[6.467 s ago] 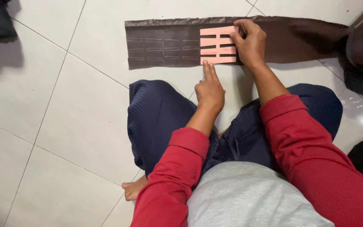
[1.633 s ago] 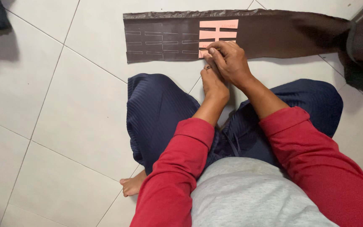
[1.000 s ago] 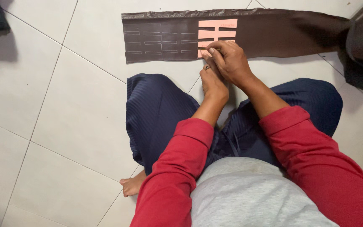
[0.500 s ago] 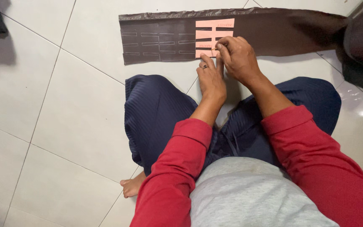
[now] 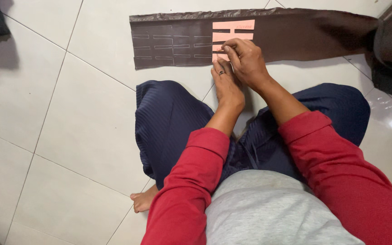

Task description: The person places a pink paper template onto a brown fabric strip and uses a pencil to trace rectangular outlines around the template sections. The person shifts the template along the fabric and repeats the tracing to create multiple marked sections.

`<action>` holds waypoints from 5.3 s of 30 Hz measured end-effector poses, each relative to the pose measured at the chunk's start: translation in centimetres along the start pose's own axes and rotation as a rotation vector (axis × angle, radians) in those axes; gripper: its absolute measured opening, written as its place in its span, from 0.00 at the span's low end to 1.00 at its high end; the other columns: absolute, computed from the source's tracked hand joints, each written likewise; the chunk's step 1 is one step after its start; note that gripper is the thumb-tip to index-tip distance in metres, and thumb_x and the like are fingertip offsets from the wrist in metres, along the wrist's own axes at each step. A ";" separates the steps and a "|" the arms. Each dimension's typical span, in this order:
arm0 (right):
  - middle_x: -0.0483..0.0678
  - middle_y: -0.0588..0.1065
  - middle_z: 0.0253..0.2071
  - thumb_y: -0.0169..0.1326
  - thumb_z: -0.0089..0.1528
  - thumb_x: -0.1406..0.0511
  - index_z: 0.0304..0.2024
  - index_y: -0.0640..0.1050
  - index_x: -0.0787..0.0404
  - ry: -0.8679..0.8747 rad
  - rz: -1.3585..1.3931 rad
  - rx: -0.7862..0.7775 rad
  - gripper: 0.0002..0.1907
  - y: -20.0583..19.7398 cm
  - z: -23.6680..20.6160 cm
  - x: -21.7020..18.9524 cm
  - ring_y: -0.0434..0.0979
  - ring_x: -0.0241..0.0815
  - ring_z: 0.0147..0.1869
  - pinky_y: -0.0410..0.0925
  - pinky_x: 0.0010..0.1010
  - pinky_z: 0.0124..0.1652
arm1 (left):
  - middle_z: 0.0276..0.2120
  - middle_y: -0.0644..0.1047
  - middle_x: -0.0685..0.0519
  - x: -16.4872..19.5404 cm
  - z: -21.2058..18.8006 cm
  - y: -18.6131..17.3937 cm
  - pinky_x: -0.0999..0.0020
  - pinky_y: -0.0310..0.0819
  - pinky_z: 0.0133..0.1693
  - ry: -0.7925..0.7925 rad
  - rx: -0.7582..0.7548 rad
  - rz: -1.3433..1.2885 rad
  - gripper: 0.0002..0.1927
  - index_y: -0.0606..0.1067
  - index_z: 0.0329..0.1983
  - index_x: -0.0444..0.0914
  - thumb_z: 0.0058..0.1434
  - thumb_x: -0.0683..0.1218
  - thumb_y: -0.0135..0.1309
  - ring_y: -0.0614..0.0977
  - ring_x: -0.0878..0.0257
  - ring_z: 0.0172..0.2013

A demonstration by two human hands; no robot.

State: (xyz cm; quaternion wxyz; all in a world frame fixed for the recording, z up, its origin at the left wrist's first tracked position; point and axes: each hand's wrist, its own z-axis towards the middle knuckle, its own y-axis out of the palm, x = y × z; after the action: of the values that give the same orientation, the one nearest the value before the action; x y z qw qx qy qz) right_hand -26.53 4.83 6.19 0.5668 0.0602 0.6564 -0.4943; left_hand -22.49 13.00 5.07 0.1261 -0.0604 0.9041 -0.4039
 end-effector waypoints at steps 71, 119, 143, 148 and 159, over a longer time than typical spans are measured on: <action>0.51 0.79 0.37 0.55 0.72 0.66 0.45 0.80 0.64 0.043 0.075 0.084 0.07 0.6 2.1 -0.4 0.79 0.43 0.38 0.71 0.35 0.38 | 0.72 0.52 0.34 -0.1 -0.1 0.3 0.48 0.56 0.65 -0.046 0.111 -0.049 0.35 0.58 0.74 0.35 0.66 0.52 0.46 0.52 0.35 0.72; 0.54 0.79 0.40 0.55 0.73 0.68 0.45 0.79 0.65 -0.033 -0.095 0.125 0.05 -2.1 2.2 1.8 0.79 0.52 0.44 0.71 0.41 0.44 | 0.71 0.53 0.33 0.2 0.4 1.2 0.51 0.61 0.62 -0.094 0.188 -0.116 0.37 0.48 0.78 0.48 0.68 0.54 0.46 0.57 0.35 0.71; 0.55 0.79 0.39 0.56 0.73 0.68 0.45 0.80 0.65 0.027 -0.090 0.155 0.06 -3.1 1.4 2.2 0.79 0.52 0.42 0.71 0.39 0.43 | 0.70 0.55 0.33 0.3 0.4 1.2 0.52 0.64 0.60 -0.082 0.189 -0.103 0.37 0.48 0.78 0.47 0.68 0.54 0.46 0.59 0.35 0.70; 0.55 0.79 0.41 0.54 0.73 0.69 0.45 0.79 0.66 0.033 -0.120 0.175 0.05 -4.8 0.3 2.5 0.81 0.52 0.44 0.72 0.39 0.44 | 0.71 0.54 0.32 0.1 0.1 0.8 0.55 0.66 0.57 -0.069 0.172 -0.119 0.38 0.48 0.78 0.46 0.68 0.54 0.47 0.59 0.34 0.70; 0.55 0.79 0.39 0.55 0.73 0.69 0.45 0.79 0.66 0.087 -0.141 0.180 0.05 -5.5 0.0 2.8 0.80 0.50 0.41 0.71 0.39 0.41 | 0.70 0.54 0.32 0.0 0.2 0.7 0.56 0.67 0.56 -0.072 0.182 -0.136 0.37 0.49 0.78 0.47 0.68 0.53 0.46 0.58 0.34 0.70</action>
State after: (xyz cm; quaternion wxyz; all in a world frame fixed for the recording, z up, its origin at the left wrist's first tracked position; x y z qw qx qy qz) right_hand -31.04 0.71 7.09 0.4939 0.0861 0.6357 -0.5869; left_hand -22.47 13.31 4.39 0.1358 -0.1244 0.8524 -0.4894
